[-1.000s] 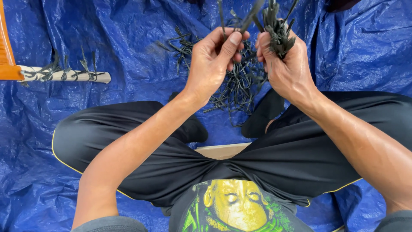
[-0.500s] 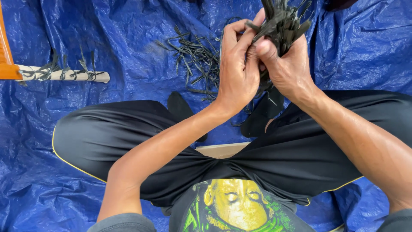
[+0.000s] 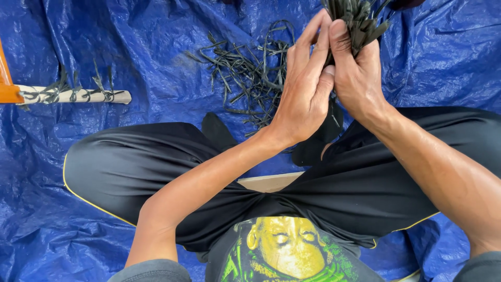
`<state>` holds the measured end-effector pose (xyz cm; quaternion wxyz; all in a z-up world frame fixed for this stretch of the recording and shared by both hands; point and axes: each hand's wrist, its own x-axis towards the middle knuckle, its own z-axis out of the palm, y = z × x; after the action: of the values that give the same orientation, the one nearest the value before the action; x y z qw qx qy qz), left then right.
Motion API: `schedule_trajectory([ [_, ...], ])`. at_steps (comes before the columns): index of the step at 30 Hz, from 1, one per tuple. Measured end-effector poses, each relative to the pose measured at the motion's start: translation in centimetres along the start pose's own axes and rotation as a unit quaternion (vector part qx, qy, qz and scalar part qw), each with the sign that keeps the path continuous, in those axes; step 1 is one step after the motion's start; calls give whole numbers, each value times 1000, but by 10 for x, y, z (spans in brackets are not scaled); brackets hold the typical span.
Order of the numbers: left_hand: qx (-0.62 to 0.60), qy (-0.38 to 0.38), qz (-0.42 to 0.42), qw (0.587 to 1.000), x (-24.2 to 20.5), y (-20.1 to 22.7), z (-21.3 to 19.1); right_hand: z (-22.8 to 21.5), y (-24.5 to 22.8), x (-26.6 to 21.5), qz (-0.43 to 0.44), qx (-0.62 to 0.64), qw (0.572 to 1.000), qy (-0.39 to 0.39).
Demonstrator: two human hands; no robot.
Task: Sort and organize dark gray plastic strips into bundles while sitting on a tarp.
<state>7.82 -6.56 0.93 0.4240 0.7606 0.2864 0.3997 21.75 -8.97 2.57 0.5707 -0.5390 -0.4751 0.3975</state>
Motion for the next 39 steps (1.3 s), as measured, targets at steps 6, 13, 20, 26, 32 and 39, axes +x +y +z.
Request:
schedule_trajectory([
  [6,-156,12,-38,987,9,-1,-15,-3,10,1,29,49,998,15],
  [13,56,1,69,996,41,16,-58,10,-2,-1,117,-31,983,-140],
  [20,27,-59,75,995,28,8,-47,5,11,-8,34,-110,985,-129],
  [26,-175,-36,22,984,29,-2,-43,3,7,-8,16,33,999,-39],
  [32,-259,-249,-158,920,-21,-79,-8,-1,-33,-9,43,62,997,-9],
  [39,-315,-346,-178,866,21,1,-1,-24,-63,-13,-13,-44,997,67],
])
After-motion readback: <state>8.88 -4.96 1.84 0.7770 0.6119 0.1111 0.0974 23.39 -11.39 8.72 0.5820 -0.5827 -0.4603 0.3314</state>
